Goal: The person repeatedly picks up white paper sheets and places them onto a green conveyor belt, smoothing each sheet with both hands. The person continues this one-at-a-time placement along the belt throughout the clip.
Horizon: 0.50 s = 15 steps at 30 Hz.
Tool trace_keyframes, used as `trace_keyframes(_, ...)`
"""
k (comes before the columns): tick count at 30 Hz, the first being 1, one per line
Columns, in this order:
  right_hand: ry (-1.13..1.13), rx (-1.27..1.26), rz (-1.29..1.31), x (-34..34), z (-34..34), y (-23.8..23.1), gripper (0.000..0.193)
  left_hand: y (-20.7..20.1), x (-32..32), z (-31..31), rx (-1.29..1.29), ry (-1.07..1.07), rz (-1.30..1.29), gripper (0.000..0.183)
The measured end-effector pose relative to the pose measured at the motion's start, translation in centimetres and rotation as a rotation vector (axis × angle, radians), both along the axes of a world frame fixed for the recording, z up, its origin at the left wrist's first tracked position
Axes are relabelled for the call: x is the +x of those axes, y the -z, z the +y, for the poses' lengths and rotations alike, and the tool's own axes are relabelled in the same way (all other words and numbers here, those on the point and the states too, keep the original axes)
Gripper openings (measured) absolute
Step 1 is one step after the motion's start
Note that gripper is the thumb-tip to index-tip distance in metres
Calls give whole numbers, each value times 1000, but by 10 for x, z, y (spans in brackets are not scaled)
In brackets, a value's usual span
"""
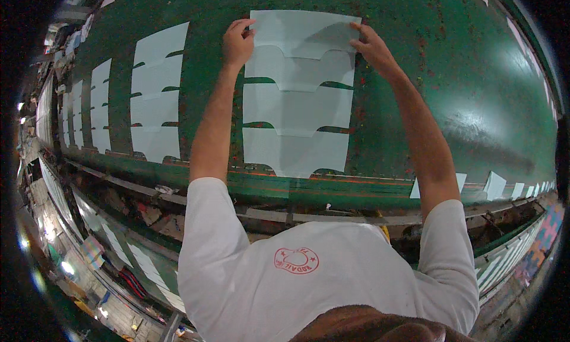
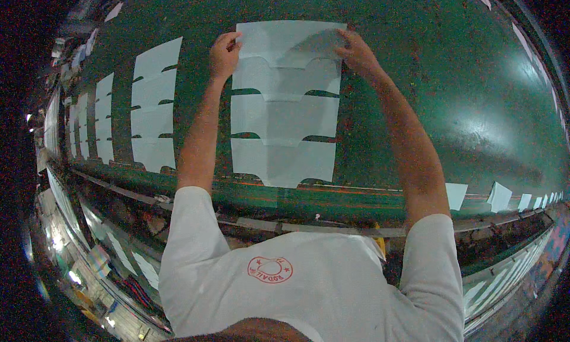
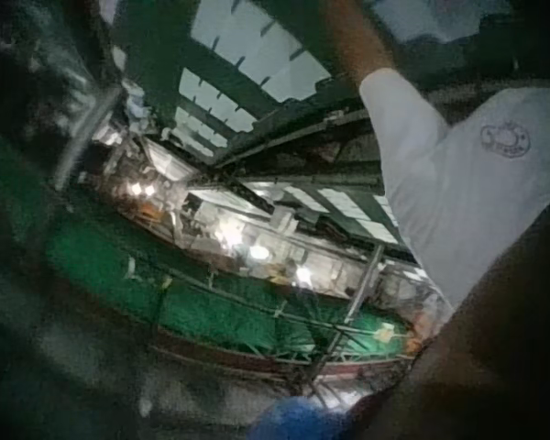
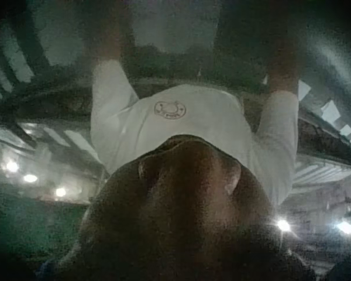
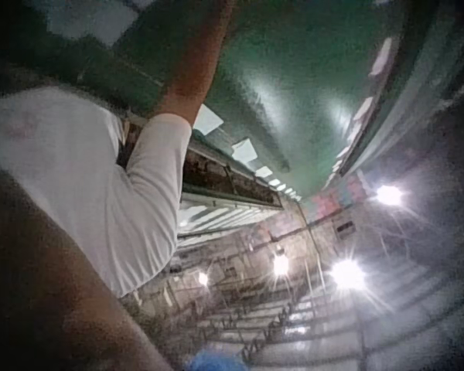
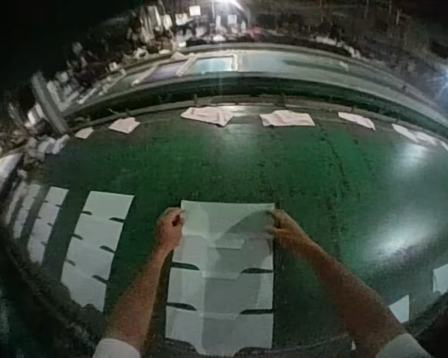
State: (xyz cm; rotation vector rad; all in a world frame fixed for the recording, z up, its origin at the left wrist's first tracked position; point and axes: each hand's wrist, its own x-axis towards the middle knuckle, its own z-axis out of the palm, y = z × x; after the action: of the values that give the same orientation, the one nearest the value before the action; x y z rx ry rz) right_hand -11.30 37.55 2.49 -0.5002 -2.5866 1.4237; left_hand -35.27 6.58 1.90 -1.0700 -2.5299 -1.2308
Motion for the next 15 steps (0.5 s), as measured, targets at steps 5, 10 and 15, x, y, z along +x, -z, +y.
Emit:
trace_keyframes(5, -16, 82, 58, -18, 6, 2, 55, 8, -17, 9, -17, -16, -15, 28)
trace_keyframes(10, -34, 109, 33, -24, 9, 13, 58, 14, -26, 10, -143, 12, 138, 29)
trace_keyframes(15, -44, 262, 138, -25, 5, 18, 61, 27, -27, 41, -561, -155, 366, 57)
